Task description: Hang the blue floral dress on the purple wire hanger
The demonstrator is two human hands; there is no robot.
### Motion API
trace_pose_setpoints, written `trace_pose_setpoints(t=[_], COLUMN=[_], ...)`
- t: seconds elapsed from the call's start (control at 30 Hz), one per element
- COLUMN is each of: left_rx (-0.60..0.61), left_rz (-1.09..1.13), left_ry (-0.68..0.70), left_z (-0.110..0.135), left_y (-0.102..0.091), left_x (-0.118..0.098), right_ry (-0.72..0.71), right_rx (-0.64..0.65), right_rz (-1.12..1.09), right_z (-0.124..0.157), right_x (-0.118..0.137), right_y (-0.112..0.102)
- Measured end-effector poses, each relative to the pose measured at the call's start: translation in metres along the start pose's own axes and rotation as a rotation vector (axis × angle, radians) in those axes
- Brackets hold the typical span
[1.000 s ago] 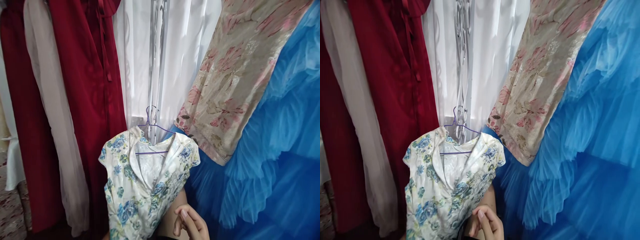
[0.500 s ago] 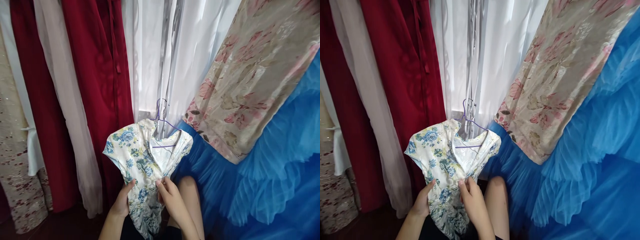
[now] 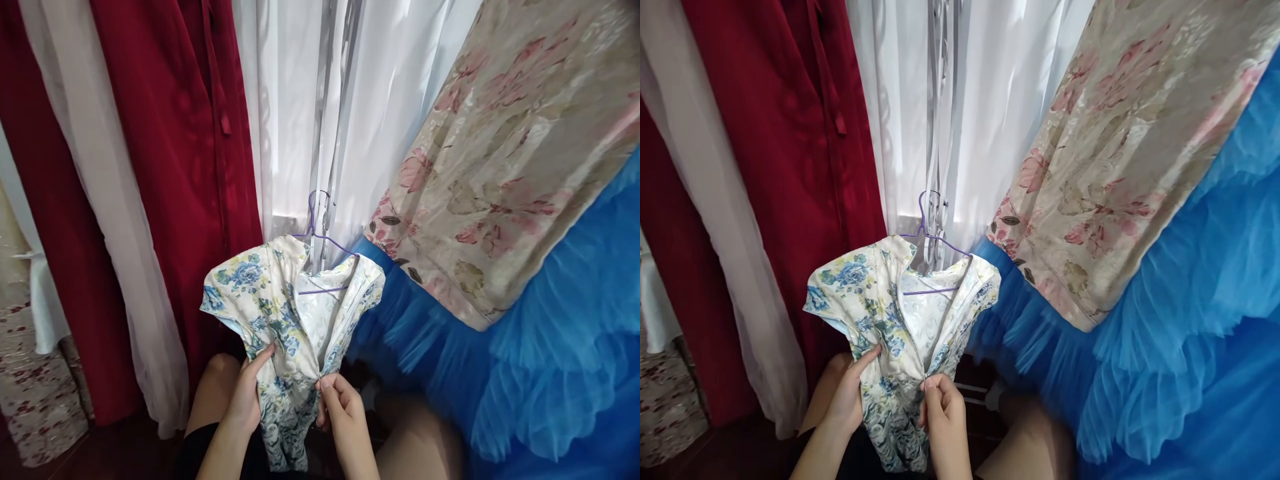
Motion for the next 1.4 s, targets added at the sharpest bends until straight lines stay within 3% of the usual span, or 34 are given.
trace_pose_setpoints(t=[0.1,0.23,0.27,0.33,0.4,0.47,0.5,0.57,0.73,0.9,1.0,1.13,1.3,1.4], left_rx=[-0.155,-0.338,-0.32,-0.1,0.276,0.608,0.7,0.768,0.748,0.602,0.575,0.566,0.561,0.458], left_rz=[-0.022,0.058,0.018,-0.216,-0.586,-0.911,-1.014,-1.11,-1.171,-1.009,-0.879,-0.849,-0.91,-0.945], left_ry=[0.259,0.86,1.006,1.188,1.159,0.978,0.888,0.782,0.775,1.021,1.177,1.228,1.271,1.314], left_z=[-0.013,-0.007,0.003,0.024,0.043,0.057,0.061,0.065,0.063,0.06,0.061,0.065,0.07,0.061], left_y=[-0.012,-0.029,-0.027,-0.011,0.015,0.034,0.04,0.046,0.046,0.035,0.027,0.023,0.03,0.044], left_x=[-0.003,-0.022,-0.028,-0.039,-0.038,-0.025,-0.019,-0.011,0.003,0.01,0.009,0.007,0.004,-0.016], right_ry=[0.001,-0.016,-0.014,-0.017,-0.031,-0.054,-0.065,-0.088,-0.087,-0.113,-0.097,-0.138,-0.246,-0.253], right_rx=[-0.014,-0.029,-0.024,-0.008,0.019,0.039,0.036,0.017,0.024,0.035,0.115,0.143,0.143,0.112], right_rz=[0.007,-0.009,-0.018,-0.028,-0.023,-0.028,-0.034,-0.047,-0.025,0.024,0.064,0.208,0.156,0.09], right_z=[0.002,0.002,0.001,0.002,0.003,0.007,0.008,0.011,0.014,0.024,0.028,0.024,0.016,0.015], right_x=[0.002,0.005,0.006,0.008,0.011,0.015,0.016,0.02,0.022,0.025,0.03,0.034,0.018,0.007], right_y=[-0.004,-0.011,-0.011,-0.007,-0.001,0.004,0.006,0.005,0.001,0.007,0.001,-0.014,0.004,0.012])
Point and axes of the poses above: each hand's wrist, its own z-axis away from the middle knuckle, its own y-axis out of the palm, x = y × z, the point moved 4 cm from there along -z, towards the middle knuckle, and after that the axes turned 5 degrees about -z, right-handed, at the moved point
